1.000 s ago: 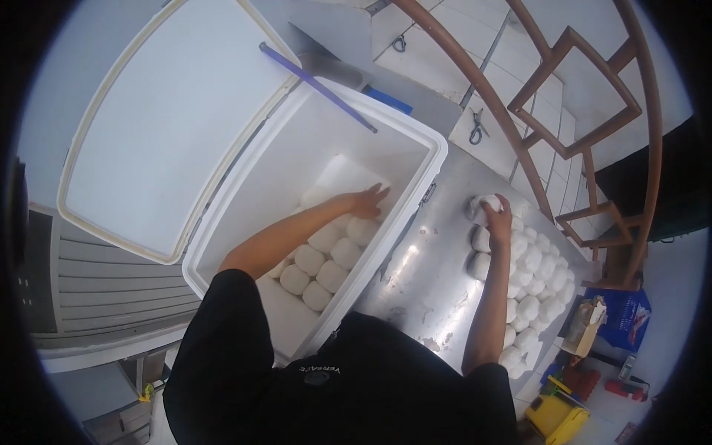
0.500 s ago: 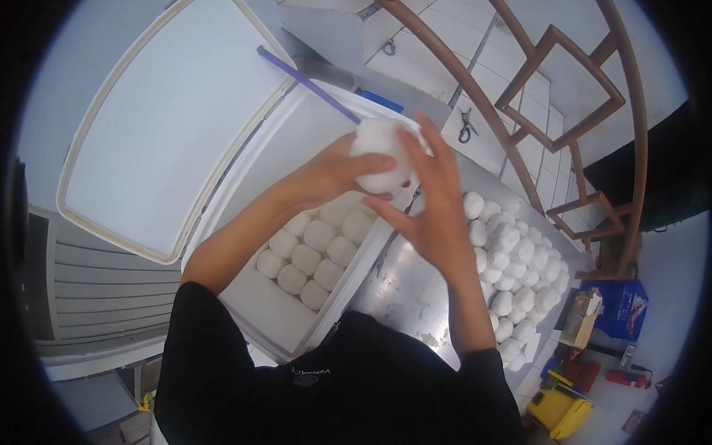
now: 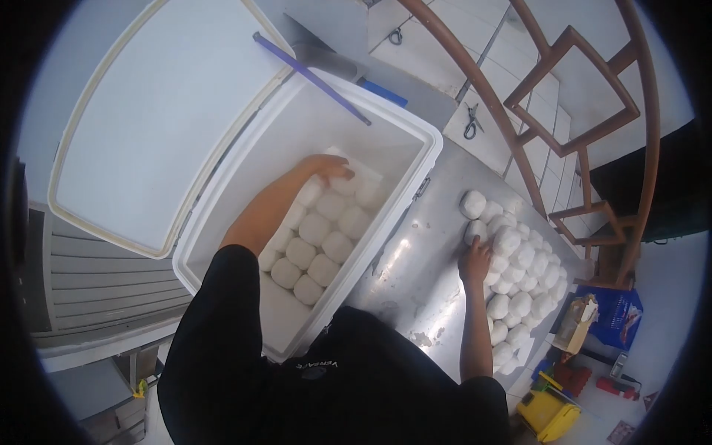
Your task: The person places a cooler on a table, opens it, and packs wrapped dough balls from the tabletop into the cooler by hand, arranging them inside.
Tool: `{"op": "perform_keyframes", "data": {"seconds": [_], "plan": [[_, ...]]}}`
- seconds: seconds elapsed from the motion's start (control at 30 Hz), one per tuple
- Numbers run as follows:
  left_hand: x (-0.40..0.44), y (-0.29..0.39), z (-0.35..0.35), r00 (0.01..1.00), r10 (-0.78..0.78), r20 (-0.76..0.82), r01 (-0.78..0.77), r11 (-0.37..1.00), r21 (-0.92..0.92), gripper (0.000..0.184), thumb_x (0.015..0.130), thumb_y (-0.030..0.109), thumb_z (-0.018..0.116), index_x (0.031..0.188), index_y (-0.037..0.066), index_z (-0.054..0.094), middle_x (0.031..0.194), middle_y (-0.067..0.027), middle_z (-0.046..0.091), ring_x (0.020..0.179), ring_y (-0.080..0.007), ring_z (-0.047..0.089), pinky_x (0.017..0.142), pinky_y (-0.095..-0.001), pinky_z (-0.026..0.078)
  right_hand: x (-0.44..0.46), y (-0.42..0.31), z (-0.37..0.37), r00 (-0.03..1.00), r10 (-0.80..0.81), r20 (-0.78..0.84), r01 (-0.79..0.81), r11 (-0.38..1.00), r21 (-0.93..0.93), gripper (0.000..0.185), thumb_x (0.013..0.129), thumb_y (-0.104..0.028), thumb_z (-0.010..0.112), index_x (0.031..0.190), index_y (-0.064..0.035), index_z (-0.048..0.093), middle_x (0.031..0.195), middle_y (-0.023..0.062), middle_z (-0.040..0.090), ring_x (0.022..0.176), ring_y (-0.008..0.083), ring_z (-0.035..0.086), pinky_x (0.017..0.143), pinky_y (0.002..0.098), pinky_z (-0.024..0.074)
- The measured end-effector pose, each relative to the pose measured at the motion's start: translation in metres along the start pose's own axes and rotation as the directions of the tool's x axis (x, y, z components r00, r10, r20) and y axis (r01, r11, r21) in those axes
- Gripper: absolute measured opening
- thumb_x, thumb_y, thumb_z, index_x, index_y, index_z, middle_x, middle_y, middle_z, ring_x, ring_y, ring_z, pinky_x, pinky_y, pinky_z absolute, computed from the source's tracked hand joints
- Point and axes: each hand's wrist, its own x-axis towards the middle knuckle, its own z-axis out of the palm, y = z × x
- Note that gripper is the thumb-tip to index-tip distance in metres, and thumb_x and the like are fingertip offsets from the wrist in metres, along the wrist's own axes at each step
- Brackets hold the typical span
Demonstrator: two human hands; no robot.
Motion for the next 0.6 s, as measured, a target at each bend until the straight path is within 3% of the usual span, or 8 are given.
{"op": "perform_keyframes", "data": {"seconds": [0.1,0.2,0.23,0.3,0.37,0.47,0.5,0.6], "plan": [[0.057,-0.032,0.013,0.987,-0.053,0.15,0.096,0.95,-0.298,0.072,0.086,0.039,0.058,0.144,0.003,0.035,0.145,-0.0209,0.039,0.127,-0.0367,0.047,0.088,-0.0451,0.055,-0.018,-0.005,0.002,0.998,0.012,0.069,-0.01,0.999,-0.033,0.068,0.075,-0.015,0.069,0.135,-0.0032,0.039,0.127,0.0205,0.049,0.121,0.0398,0.048,0.099,0.0466,0.0421],[0.038,-0.03,0.031,0.996,-0.01,-0.089,-0.024,0.929,-0.37,0.063,0.092,0.039,0.053,0.143,0.007,0.036,0.145,-0.0215,0.037,0.135,-0.0397,0.036,0.099,-0.0521,0.046,-0.032,0.004,0.032,0.999,-0.036,-0.001,0.036,0.997,-0.072,0.077,0.072,-0.018,0.074,0.137,-0.0036,0.037,0.132,0.0198,0.047,0.126,0.0391,0.043,0.101,0.0492,0.0398],[0.038,-0.034,0.045,0.968,0.075,-0.239,-0.113,0.982,-0.15,0.062,0.093,0.041,0.05,0.144,0.007,0.036,0.145,-0.0214,0.037,0.134,-0.0406,0.037,0.101,-0.0546,0.043,-0.037,0.004,0.037,0.997,-0.057,-0.043,0.053,0.995,-0.089,0.08,0.07,-0.019,0.076,0.138,-0.004,0.036,0.134,0.0194,0.047,0.128,0.0385,0.042,0.102,0.0501,0.0391],[0.038,-0.039,0.068,0.836,0.323,-0.444,-0.182,0.926,0.332,0.061,0.097,0.044,0.044,0.144,0.007,0.034,0.144,-0.0214,0.038,0.133,-0.0423,0.037,0.104,-0.0596,0.037,-0.048,0.002,0.032,0.997,-0.001,0.074,0.005,0.998,-0.062,0.085,0.068,-0.021,0.078,0.14,-0.005,0.034,0.138,0.0187,0.044,0.128,0.0387,0.041,0.1,0.0517,0.0399],[0.024,-0.036,0.072,0.84,0.34,-0.423,-0.173,0.907,0.385,0.064,0.098,0.046,0.043,0.145,0.004,0.03,0.148,-0.0233,0.031,0.128,-0.0428,0.042,0.104,-0.0567,0.038,-0.063,-0.001,0.029,0.992,0.049,0.118,-0.039,0.995,-0.087,0.09,0.066,-0.024,0.082,0.141,-0.0088,0.033,0.139,0.0168,0.042,0.129,0.039,0.04,0.098,0.0545,0.0408],[0.008,-0.026,0.068,0.871,0.293,-0.394,-0.107,0.897,0.429,0.071,0.098,0.048,0.043,0.147,0.001,0.025,0.156,-0.0224,0.019,0.129,-0.0443,0.041,0.107,-0.0569,0.035,-0.093,-0.015,0.011,0.996,0.057,0.061,-0.057,0.998,-0.01,0.06,0.081,-0.012,0.06,0.136,-0.0086,0.038,0.131,0.0161,0.045,0.123,0.04,0.043,0.092,0.0573,0.0432],[0.004,-0.023,0.063,0.883,0.265,-0.388,-0.075,0.895,0.44,0.073,0.098,0.048,0.044,0.148,0.0,0.023,0.158,-0.0214,0.015,0.131,-0.045,0.039,0.108,-0.0578,0.034,-0.096,-0.015,0.018,0.99,0.1,0.104,-0.106,0.993,0.057,0.063,0.077,-0.014,0.067,0.134,-0.0095,0.041,0.128,0.0173,0.047,0.125,0.0386,0.043,0.093,0.0555,0.0452],[0.026,-0.025,0.053,0.811,0.37,-0.453,-0.029,0.799,0.601,0.069,0.097,0.049,0.044,0.144,-0.001,0.038,0.15,-0.0211,0.039,0.123,-0.045,0.049,0.102,-0.0499,0.041,-0.102,0.004,0.026,0.994,-0.026,0.108,-0.013,0.941,0.338,0.079,0.065,-0.013,0.082,0.133,-0.0103,0.042,0.127,0.02,0.05,0.118,0.0377,0.049,0.087,0.0523,0.0503]]}}
